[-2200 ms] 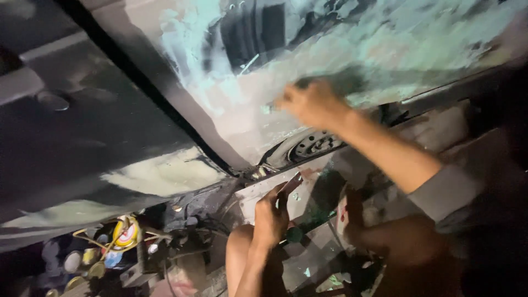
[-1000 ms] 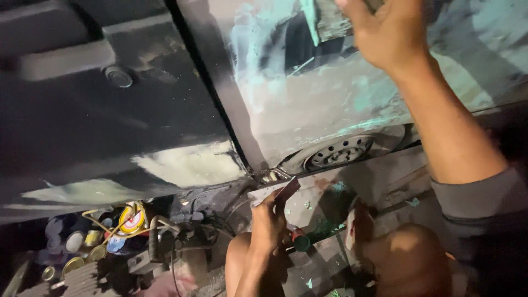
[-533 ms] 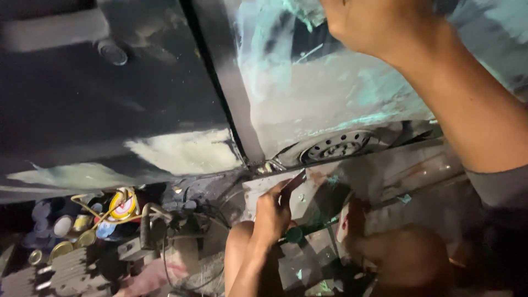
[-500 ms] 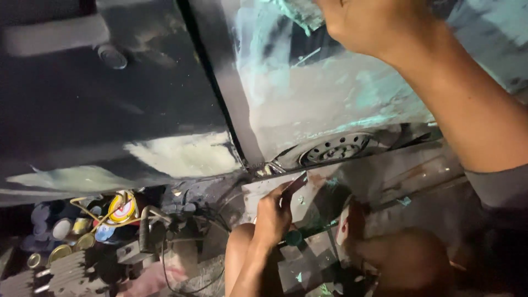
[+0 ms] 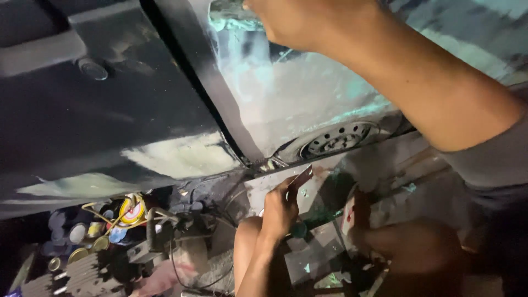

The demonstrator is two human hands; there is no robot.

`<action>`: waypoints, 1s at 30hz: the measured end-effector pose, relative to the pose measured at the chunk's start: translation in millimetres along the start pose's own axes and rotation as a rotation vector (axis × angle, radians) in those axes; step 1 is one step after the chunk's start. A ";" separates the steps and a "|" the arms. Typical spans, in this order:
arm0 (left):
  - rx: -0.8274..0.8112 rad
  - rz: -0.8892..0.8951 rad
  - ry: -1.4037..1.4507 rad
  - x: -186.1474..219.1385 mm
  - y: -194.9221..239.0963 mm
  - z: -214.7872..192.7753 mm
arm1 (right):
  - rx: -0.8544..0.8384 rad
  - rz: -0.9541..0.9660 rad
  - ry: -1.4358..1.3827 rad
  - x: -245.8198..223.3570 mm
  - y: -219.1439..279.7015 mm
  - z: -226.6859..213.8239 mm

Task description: The person applies a light green body filler to the side of a car using a metal scraper. They repeatedly transfer filler from a pink plastic card to the metal scraper and spread it onto the car's surface near the wheel arch.

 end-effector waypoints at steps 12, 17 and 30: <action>0.043 -0.082 -0.027 -14.2 11.0 -0.4 | -0.048 -0.027 0.136 -30.9 -13.2 29.7; 0.089 0.018 -0.031 -2.1 11.0 -0.7 | -0.153 0.005 0.122 -24.0 -23.5 48.6; 0.181 0.088 0.011 -18.4 15.0 -11.4 | 0.064 -0.059 0.164 -98.2 12.2 121.6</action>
Point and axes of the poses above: each hand's wrist, its own y-axis away from the middle knuckle, its own z-axis out of the palm, x = y × z, the point moved 9 cm from there along -y, towards the middle knuckle, and after that the axes turned 2 degrees about -x, right-handed, at the moved point
